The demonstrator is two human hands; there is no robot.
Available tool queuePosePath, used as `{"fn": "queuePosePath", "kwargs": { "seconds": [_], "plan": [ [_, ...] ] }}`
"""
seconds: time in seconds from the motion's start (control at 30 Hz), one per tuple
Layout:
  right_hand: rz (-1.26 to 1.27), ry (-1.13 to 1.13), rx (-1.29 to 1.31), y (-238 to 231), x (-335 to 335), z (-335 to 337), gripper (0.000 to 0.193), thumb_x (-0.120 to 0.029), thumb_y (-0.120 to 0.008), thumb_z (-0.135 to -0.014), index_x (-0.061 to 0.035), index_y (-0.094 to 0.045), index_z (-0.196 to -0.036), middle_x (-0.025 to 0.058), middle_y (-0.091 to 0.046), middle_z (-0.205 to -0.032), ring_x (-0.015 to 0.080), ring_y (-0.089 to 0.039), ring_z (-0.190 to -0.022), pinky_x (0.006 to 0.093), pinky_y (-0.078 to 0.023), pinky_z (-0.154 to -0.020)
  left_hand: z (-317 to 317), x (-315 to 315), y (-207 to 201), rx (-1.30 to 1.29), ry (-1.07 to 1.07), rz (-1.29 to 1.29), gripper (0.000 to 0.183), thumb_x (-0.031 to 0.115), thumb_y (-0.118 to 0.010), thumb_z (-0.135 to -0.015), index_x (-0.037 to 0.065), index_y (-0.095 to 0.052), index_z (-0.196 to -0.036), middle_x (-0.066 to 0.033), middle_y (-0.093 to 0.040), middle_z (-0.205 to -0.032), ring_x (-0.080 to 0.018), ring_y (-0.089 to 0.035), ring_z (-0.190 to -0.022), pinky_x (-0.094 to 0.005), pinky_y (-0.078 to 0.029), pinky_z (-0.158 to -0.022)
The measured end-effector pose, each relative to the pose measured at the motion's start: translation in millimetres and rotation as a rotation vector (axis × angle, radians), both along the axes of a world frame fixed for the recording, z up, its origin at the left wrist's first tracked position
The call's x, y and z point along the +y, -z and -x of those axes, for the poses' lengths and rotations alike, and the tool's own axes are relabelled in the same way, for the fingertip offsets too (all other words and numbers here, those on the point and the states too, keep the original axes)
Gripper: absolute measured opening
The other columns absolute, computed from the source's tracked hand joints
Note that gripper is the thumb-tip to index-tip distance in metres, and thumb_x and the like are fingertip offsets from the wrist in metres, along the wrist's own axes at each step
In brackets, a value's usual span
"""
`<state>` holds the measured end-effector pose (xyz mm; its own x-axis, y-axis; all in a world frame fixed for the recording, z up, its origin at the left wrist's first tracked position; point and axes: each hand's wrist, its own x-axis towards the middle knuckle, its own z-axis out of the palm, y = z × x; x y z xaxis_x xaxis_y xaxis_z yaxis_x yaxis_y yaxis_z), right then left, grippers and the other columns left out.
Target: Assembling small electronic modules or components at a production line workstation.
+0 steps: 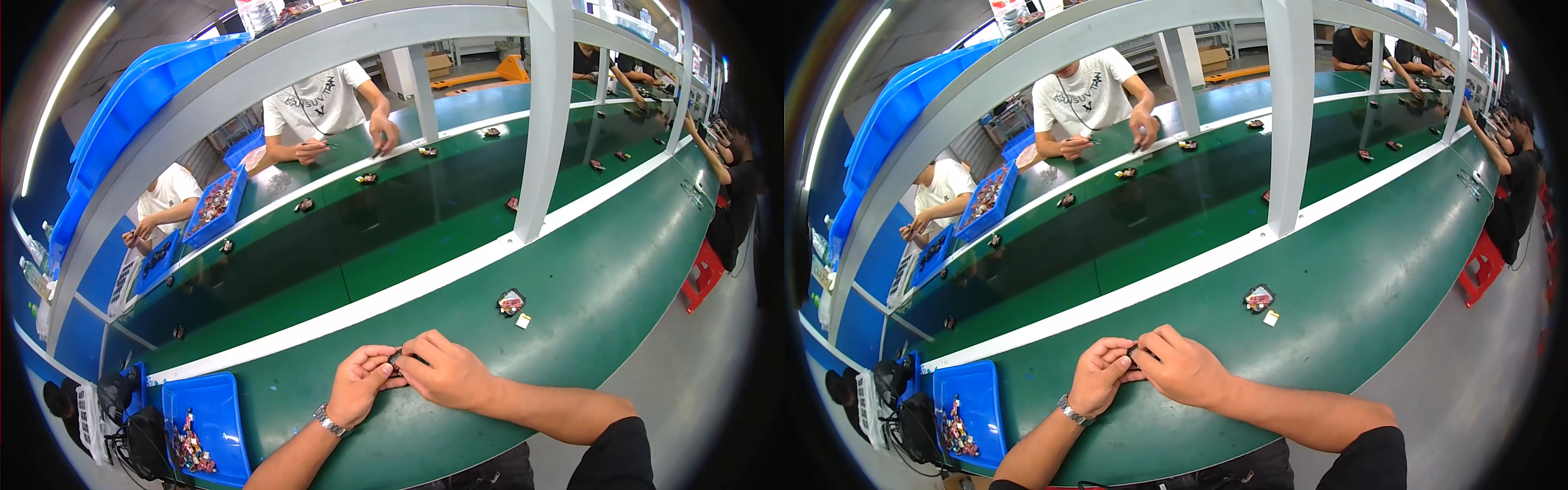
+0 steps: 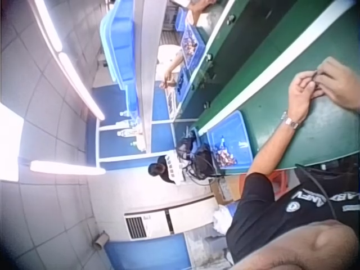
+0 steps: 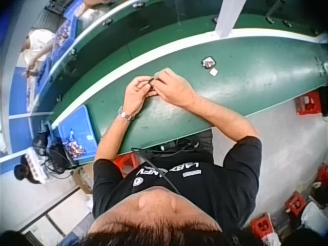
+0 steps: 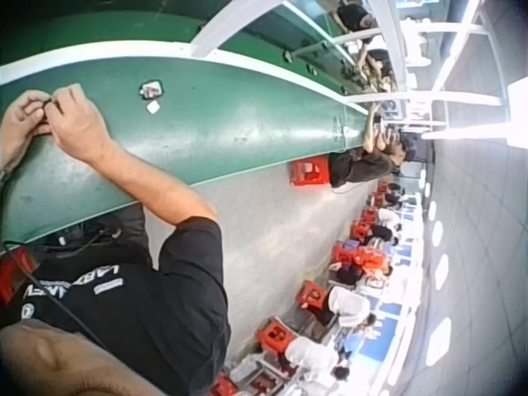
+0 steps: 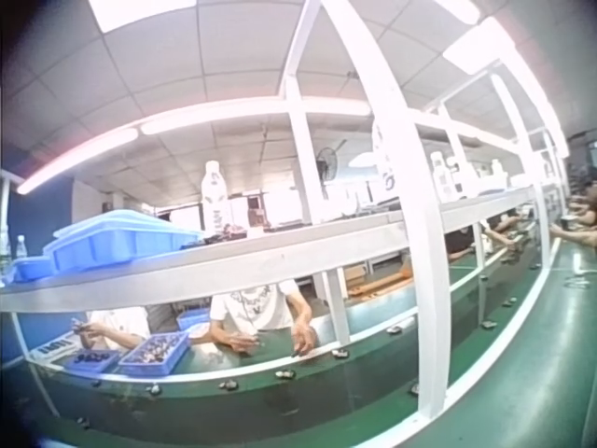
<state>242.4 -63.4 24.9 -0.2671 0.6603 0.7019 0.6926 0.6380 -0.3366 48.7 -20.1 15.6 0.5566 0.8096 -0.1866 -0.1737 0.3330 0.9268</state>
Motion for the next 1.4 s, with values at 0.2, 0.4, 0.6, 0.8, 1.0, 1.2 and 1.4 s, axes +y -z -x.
{"fn": "queuePosePath", "kwargs": {
  "seconds": [0.2,0.4,0.6,0.8,1.0,1.2,1.4],
  "plan": [
    [-0.09,0.02,-0.045,1.7,0.6,0.9,0.019,-0.003,-0.066,-0.069,-0.0015,-0.063,-0.087,0.0063,-0.056,-0.09,0.0204,-0.057,-0.084,0.0276,-0.054,-0.066,1.2,-0.9,-0.8,-0.017,-0.001,0.007,0.023,-0.002,-0.051,-0.099,-0.004,-0.053,-0.121,-0.0158,-0.064,-0.114,-0.0221,-0.066,-0.104,-0.0375,-0.06,-0.09],
    [-0.102,0.034,-0.039,7.0,2.1,1.5,0.018,-0.008,-0.067,-0.07,-0.0034,-0.063,-0.087,0.0049,-0.057,-0.09,0.0192,-0.057,-0.084,0.0278,-0.052,-0.064,1.0,-0.9,1.6,-0.025,0.006,0.009,0.022,-0.002,-0.051,-0.099,-0.004,-0.053,-0.121,-0.0156,-0.064,-0.115,-0.0214,-0.066,-0.103,-0.0368,-0.06,-0.089],
    [-0.173,0.047,-0.094,-0.7,0.3,-0.9,0.017,-0.01,-0.067,-0.071,-0.0041,-0.064,-0.086,0.0044,-0.058,-0.09,0.0194,-0.057,-0.084,0.0295,-0.05,-0.068,4.7,-0.1,5.1,-0.089,0.037,0.015,0.022,-0.002,-0.051,-0.099,-0.003,-0.054,-0.121,-0.0151,-0.065,-0.114,-0.0216,-0.067,-0.103,-0.0362,-0.061,-0.088],
    [0.004,-0.02,0.046,-6.3,3.4,-3.7,0.025,-0.003,-0.072,-0.071,-0.0063,-0.07,-0.096,0.005,-0.062,-0.098,0.0212,-0.061,-0.087,0.0302,-0.052,-0.066,4.7,1.8,1.6,-0.101,-0.01,0.037,0.023,-0.002,-0.051,-0.099,-0.003,-0.052,-0.122,-0.015,-0.065,-0.114,-0.0212,-0.067,-0.102,-0.0359,-0.06,-0.087],
    [0.15,-0.105,0.234,-1.3,5.6,-9.6,0.025,0.004,-0.07,-0.075,-0.0053,-0.07,-0.098,0.0073,-0.062,-0.098,0.0229,-0.063,-0.08,0.0314,-0.053,-0.067,5.1,2.6,3.2,-0.108,0.018,0.051,0.024,0.0,-0.052,-0.099,-0.002,-0.052,-0.123,-0.0146,-0.065,-0.115,-0.0209,-0.067,-0.103,-0.0355,-0.06,-0.087],
    [0.197,-0.11,0.272,-6.5,8.5,-16.9,0.017,0.004,-0.064,-0.078,-0.0023,-0.067,-0.093,0.0079,-0.061,-0.097,0.0244,-0.064,-0.083,0.0346,-0.055,-0.069,3.3,1.6,1.6,-0.111,0.009,0.056,0.024,0.001,-0.051,-0.1,-0.002,-0.051,-0.124,-0.0149,-0.064,-0.118,-0.0205,-0.065,-0.106,-0.035,-0.06,-0.088],
    [0.223,-0.079,0.339,-11.1,10.2,-24.2,0.019,0.005,-0.063,-0.076,-0.0042,-0.068,-0.092,0.0088,-0.064,-0.093,0.0242,-0.065,-0.076,0.0324,-0.054,-0.065,3.3,1.9,1.8,-0.109,0.009,0.057,0.024,0.0,-0.05,-0.1,-0.002,-0.051,-0.124,-0.0149,-0.064,-0.119,-0.0201,-0.065,-0.106,-0.0352,-0.059,-0.088]
  ]
}}
